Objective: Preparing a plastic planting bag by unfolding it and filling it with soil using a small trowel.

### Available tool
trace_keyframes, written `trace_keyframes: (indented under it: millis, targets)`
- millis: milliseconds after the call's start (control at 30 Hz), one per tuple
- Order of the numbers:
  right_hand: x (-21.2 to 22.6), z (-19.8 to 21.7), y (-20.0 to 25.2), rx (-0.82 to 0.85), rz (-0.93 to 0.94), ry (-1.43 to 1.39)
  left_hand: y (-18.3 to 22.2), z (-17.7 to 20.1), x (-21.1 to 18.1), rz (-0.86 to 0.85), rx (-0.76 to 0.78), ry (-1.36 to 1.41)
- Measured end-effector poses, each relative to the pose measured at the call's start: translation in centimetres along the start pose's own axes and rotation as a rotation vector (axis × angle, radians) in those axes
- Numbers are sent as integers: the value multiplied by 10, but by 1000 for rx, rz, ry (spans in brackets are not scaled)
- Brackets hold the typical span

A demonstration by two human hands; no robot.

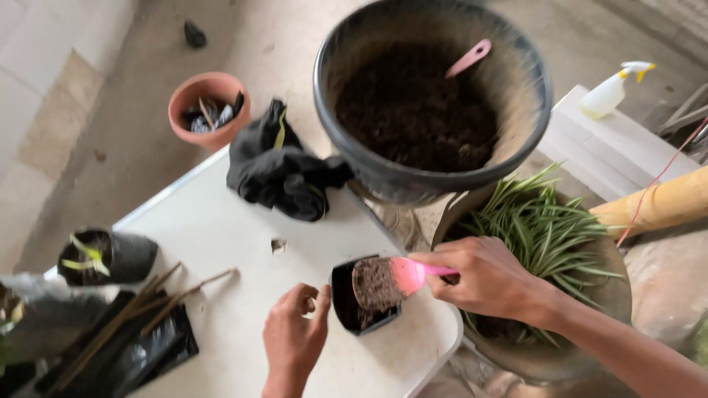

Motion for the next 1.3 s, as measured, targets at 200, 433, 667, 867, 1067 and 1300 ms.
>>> trace_keyframes:
  millis: [200, 433, 667, 867, 1067, 1300]
  targets:
    - [-2, 113, 14, -183, 224, -210, -27, 117, -152, -578, -254, 208]
    - [-59, 197, -55, -337, 3, -198, -112, 142, -298, -966, -426, 236]
    - [-108, 190, -181, -338, -191, 639, -229, 98, -345, -806, -363, 0]
    - [-112, 161, -213, -158, -190, 676, -255, 92, -359, -798, -330, -101]
    - [-163, 201, -163, 8, -493, 750, -273, 72, -351, -769, -199, -103]
    - [-93, 208, -177, 53, -427, 618, -264, 75, -353, -715, -155, -141]
Point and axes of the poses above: each hand's wrist, its own y-axis away from the middle knuckle, its own z-axis out of the back of the hand, x = y × z, the point moved 10 cm from there along -y, towards the middle knuckle, and after that the axes turned 2 degrees about x, right-handed, at the moved point
